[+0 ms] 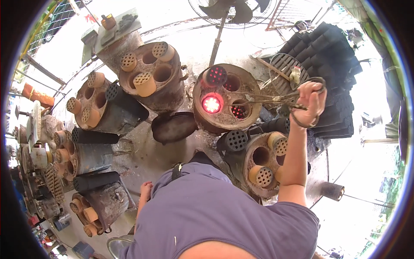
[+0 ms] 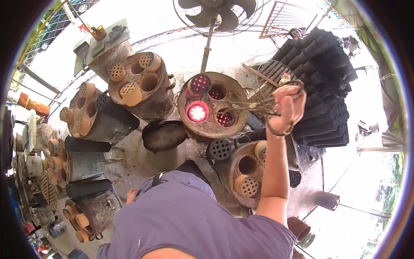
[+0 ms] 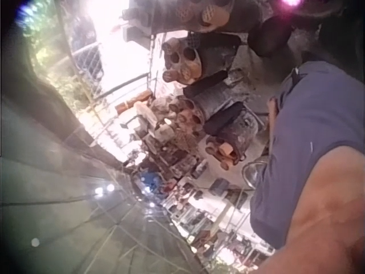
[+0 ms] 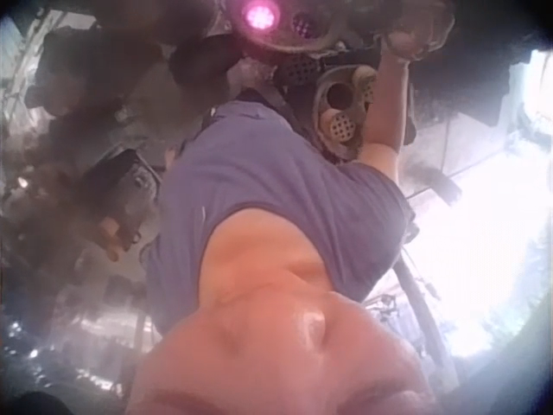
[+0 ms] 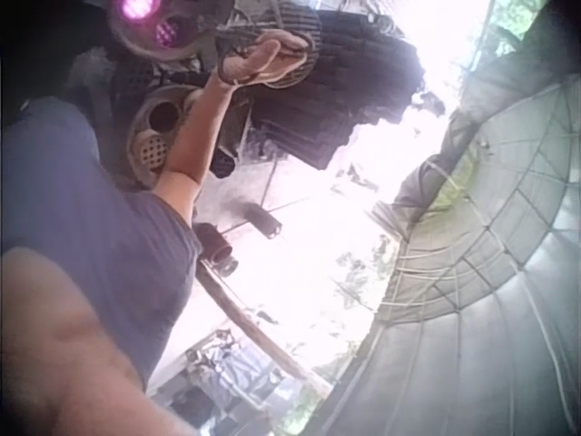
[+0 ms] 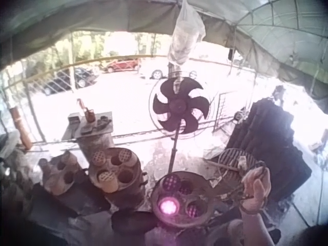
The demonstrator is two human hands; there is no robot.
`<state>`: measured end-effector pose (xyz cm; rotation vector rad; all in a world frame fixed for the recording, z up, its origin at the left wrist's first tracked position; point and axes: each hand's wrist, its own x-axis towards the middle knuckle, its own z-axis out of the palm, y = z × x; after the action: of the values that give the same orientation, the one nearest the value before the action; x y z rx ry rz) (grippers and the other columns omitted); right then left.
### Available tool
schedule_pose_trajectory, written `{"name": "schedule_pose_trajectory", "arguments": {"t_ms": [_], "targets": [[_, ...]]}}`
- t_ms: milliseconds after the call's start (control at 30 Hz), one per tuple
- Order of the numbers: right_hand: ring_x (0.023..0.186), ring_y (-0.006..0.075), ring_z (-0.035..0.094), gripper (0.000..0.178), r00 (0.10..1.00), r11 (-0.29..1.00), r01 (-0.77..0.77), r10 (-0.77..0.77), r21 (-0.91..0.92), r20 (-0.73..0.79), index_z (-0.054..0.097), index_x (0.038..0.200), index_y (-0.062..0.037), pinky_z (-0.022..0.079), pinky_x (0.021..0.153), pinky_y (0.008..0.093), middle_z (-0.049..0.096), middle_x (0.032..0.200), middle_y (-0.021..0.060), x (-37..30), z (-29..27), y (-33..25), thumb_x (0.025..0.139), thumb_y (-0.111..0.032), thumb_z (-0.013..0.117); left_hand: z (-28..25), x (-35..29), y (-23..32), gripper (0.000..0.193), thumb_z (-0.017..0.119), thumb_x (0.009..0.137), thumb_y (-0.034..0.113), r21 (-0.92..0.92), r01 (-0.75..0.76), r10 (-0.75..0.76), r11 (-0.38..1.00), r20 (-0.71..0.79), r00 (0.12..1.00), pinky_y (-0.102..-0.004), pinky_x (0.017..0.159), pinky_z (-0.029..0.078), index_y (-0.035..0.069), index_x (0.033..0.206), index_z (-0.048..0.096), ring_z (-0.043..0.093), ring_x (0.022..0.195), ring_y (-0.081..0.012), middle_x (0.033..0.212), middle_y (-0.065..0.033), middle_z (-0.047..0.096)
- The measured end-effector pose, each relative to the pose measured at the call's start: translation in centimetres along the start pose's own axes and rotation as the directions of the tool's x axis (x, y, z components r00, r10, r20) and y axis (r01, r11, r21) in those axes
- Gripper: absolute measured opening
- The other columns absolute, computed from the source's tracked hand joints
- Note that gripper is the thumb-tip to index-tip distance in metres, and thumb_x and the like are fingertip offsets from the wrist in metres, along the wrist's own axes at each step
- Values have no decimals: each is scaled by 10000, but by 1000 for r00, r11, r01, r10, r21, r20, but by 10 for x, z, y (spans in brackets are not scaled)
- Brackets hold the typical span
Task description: The person uses metal tongs to transfer glowing coals from one circular stove to several other adjacent stoves and places a coal into a metal bucket.
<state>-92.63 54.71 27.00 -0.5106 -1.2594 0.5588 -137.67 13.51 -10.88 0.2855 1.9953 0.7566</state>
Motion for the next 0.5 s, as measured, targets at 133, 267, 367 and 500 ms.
{"name": "schedule_pose_trajectory", "arguments": {"t_ms": [133, 267, 367, 500], "targets": [[601, 98, 405, 457, 994, 994, -95, 92, -51, -53, 445, 873, -14, 365, 600, 221, 466, 698, 40, -33, 16, 16, 754, -411, 636, -12, 1, -3, 253, 488, 751, 50, -152, 99, -91, 983, 60, 994, -279, 598, 472, -16, 993, 522, 577, 680, -199, 783, -125, 593], [670, 101, 424, 448, 990, 988, -138, 138, -64, -9, 439, 888, -23, 371, 660, 226, 475, 735, 32, -52, 26, 40, 760, -403, 639, -22, -7, -2, 258, 468, 760, 32, -240, 150, -137, 959, 69, 988, -298, 567, 481, -20, 1011, 505, 584, 670, -220, 807, -150, 592], [692, 101, 421, 387, 979, 976, -194, 198, -98, 36, 435, 895, -19, 364, 676, 225, 463, 745, 30, -59, 31, 56, 785, -349, 603, -28, -17, 1, 259, 463, 763, 29, -194, 137, -131, 971, 39, 991, -306, 562, 487, -20, 1014, 501, 587, 661, -229, 813, -162, 592], [660, 76, 359, 344, 976, 965, -195, 209, -175, 66, 432, 886, -19, 319, 621, 202, 414, 731, 5, -61, 46, 79, 787, -312, 583, -35, -20, -13, 266, 462, 760, 25, -171, 151, -153, 974, 2, 988, -309, 560, 490, -16, 1020, 497, 587, 653, -233, 812, -170, 594]]}}
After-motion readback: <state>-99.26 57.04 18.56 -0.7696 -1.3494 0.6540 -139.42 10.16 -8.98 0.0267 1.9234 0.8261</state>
